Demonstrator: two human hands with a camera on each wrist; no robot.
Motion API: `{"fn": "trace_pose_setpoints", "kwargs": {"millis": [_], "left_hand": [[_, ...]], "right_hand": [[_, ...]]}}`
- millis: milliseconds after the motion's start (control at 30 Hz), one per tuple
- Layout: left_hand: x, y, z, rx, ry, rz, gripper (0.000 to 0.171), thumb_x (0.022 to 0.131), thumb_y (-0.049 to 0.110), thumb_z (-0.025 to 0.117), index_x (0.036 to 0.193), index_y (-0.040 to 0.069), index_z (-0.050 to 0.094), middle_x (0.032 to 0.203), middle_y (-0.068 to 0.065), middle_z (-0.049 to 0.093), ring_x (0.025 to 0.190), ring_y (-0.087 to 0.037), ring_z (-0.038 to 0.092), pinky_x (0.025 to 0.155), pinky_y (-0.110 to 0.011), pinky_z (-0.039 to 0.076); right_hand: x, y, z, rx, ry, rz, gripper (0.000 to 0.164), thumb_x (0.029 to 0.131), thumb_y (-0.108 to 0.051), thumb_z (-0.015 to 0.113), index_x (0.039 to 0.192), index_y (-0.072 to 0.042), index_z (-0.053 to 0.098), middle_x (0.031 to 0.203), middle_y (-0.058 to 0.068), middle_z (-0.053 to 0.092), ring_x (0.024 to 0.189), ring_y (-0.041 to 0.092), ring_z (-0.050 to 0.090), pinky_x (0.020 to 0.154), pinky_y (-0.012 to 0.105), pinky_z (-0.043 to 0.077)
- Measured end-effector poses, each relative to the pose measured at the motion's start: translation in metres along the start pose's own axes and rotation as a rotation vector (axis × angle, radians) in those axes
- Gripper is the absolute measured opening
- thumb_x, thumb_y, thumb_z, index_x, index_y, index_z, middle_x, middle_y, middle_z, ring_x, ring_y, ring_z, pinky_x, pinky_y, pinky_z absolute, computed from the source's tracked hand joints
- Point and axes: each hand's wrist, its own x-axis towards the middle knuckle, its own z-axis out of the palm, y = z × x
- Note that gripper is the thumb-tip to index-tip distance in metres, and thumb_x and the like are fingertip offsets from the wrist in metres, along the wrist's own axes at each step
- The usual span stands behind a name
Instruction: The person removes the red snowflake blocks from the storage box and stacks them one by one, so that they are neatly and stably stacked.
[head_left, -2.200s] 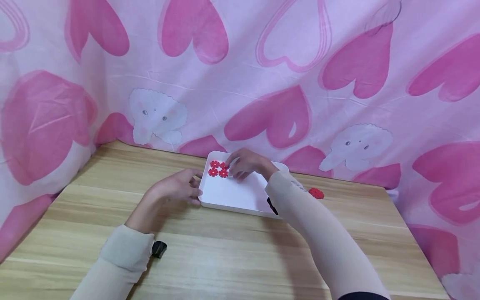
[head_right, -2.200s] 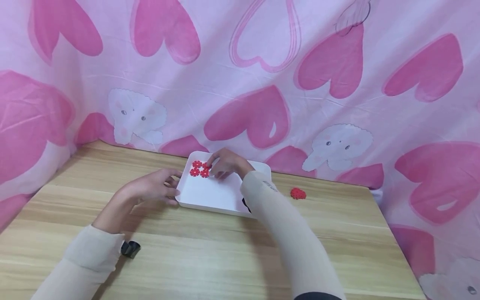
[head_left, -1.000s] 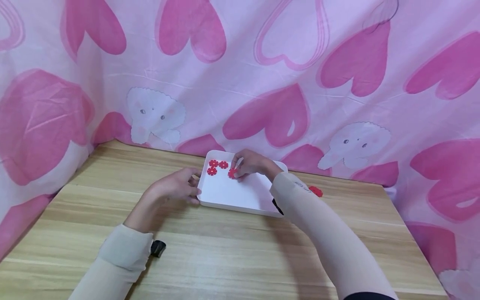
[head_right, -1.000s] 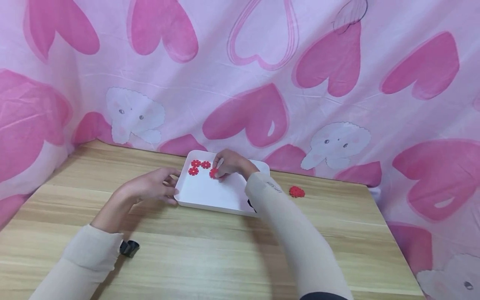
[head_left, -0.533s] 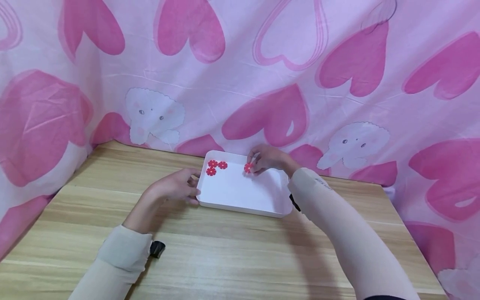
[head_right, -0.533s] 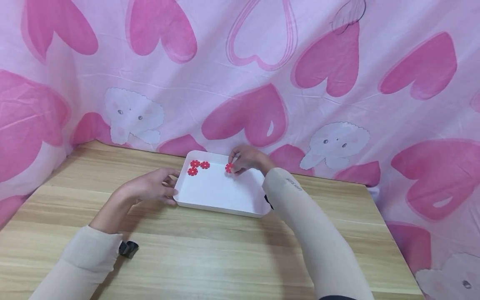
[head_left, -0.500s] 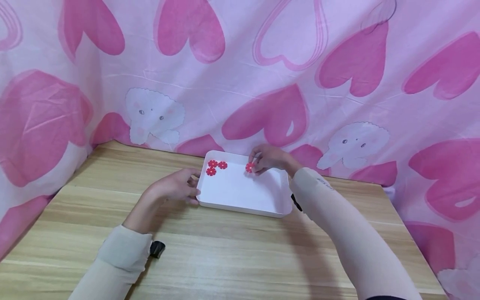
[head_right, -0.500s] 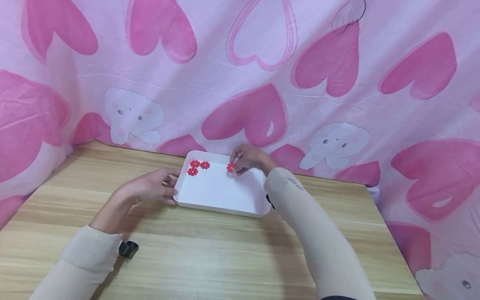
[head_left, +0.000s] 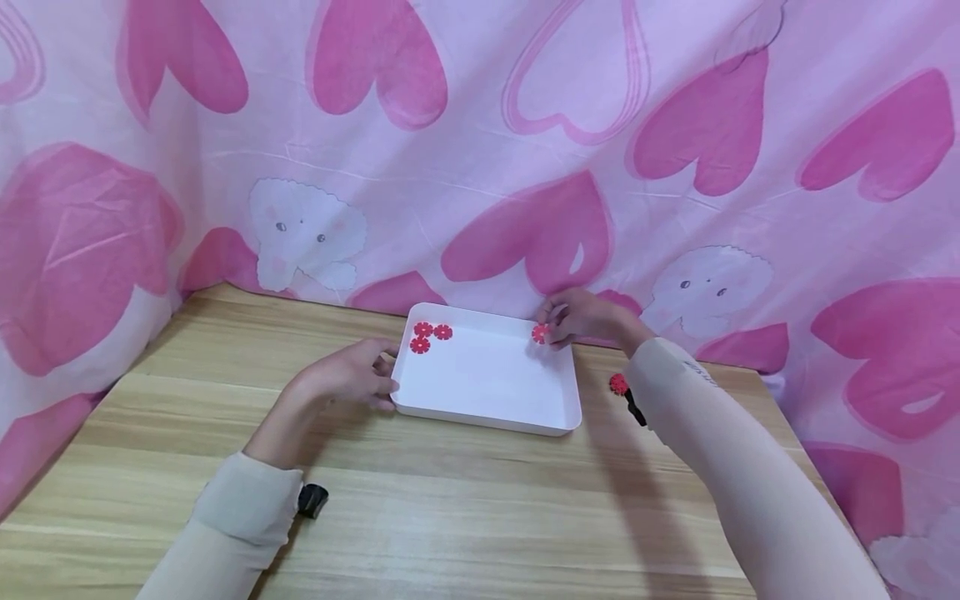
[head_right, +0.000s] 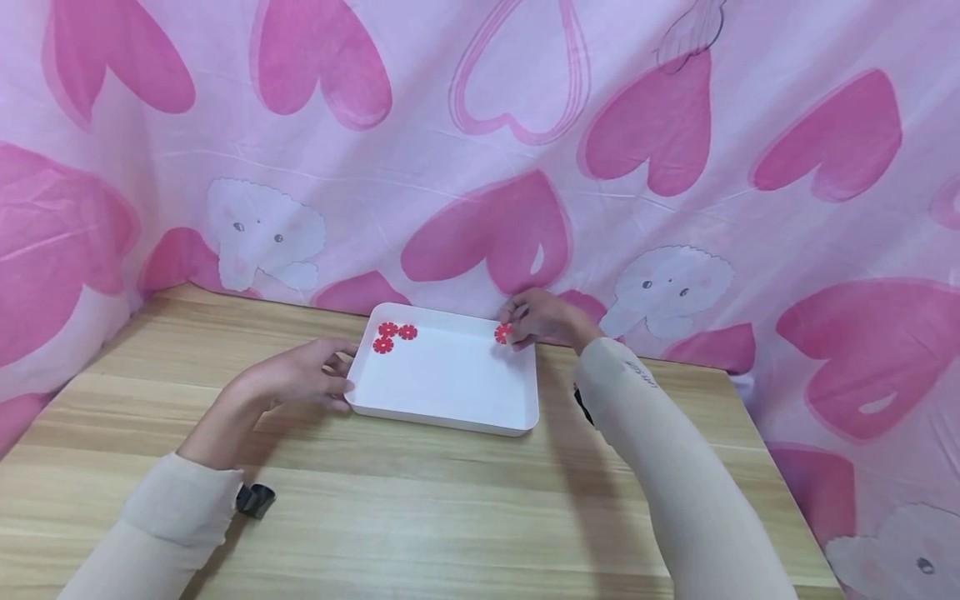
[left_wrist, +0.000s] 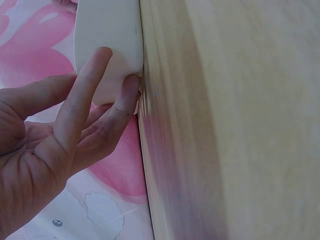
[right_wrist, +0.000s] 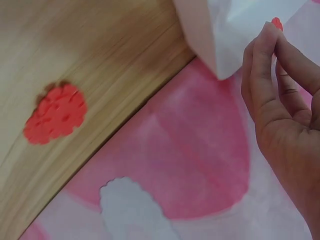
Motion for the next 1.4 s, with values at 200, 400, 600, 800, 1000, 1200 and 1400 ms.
{"fn": "trace_pose_setpoints", "kwargs": {"millis": [200,400,600,800,1000,1200,1400], "left_hand": [[0.0,0.0,0.0,0.001,0.0,0.001,0.065,0.104,-0.004,0.063,0.161,-0.008,0.033,0.133,-0.03,0.059,0.102,-0.026,0.072,0.087,-0.036,0.07],[-0.001,0.001,0.001,-0.005,-0.005,0.002,0.065,0.104,-0.004,0.062,0.161,-0.008,0.033,0.135,-0.031,0.058,0.104,-0.027,0.072,0.088,-0.037,0.07],[-0.001,0.001,0.001,-0.006,-0.009,0.001,0.064,0.104,-0.004,0.062,0.161,-0.009,0.032,0.135,-0.031,0.057,0.103,-0.026,0.072,0.089,-0.037,0.07],[-0.002,0.003,-0.001,-0.001,-0.009,-0.006,0.066,0.104,-0.004,0.063,0.162,-0.008,0.031,0.136,-0.031,0.057,0.104,-0.026,0.072,0.089,-0.037,0.07],[-0.001,0.001,-0.001,-0.022,-0.01,0.008,0.064,0.104,-0.005,0.061,0.16,-0.009,0.032,0.137,-0.032,0.057,0.103,-0.026,0.072,0.089,-0.037,0.07],[-0.002,0.003,-0.001,-0.027,-0.013,0.007,0.063,0.104,-0.006,0.06,0.161,-0.009,0.032,0.137,-0.031,0.057,0.103,-0.025,0.072,0.09,-0.036,0.069],[-0.003,0.004,-0.001,-0.027,-0.021,0.014,0.063,0.104,-0.006,0.06,0.161,-0.01,0.032,0.135,-0.032,0.057,0.102,-0.025,0.072,0.09,-0.037,0.07]], "right_hand": [[-0.01,0.015,-0.012,-0.092,0.022,-0.024,0.029,0.099,-0.002,0.071,0.126,0.002,0.061,0.12,0.017,0.066,0.096,0.023,0.07,0.104,0.046,0.064],[-0.019,0.031,-0.024,-0.115,0.036,-0.071,0.028,0.096,-0.005,0.078,0.12,0.003,0.065,0.107,0.014,0.069,0.095,0.024,0.068,0.095,0.039,0.065],[-0.024,0.055,-0.035,-0.093,0.024,-0.06,0.029,0.098,-0.005,0.076,0.122,0.005,0.062,0.105,0.013,0.067,0.091,0.023,0.071,0.096,0.041,0.067],[-0.028,0.075,-0.044,-0.052,0.017,-0.024,0.028,0.097,0.002,0.073,0.12,0.009,0.059,0.104,0.013,0.065,0.086,0.017,0.067,0.085,0.033,0.068],[-0.033,0.089,-0.041,-0.077,0.021,0.021,0.024,0.096,0.004,0.073,0.116,0.008,0.06,0.102,0.012,0.063,0.09,0.019,0.061,0.084,0.032,0.068],[-0.037,0.103,-0.044,-0.015,-0.007,0.094,0.026,0.096,0.009,0.069,0.12,0.011,0.058,0.103,0.012,0.064,0.086,0.016,0.066,0.085,0.033,0.069],[-0.038,0.116,-0.043,-0.022,-0.035,0.11,0.026,0.095,0.008,0.069,0.118,0.012,0.057,0.103,0.011,0.063,0.086,0.014,0.066,0.084,0.032,0.069]]}}
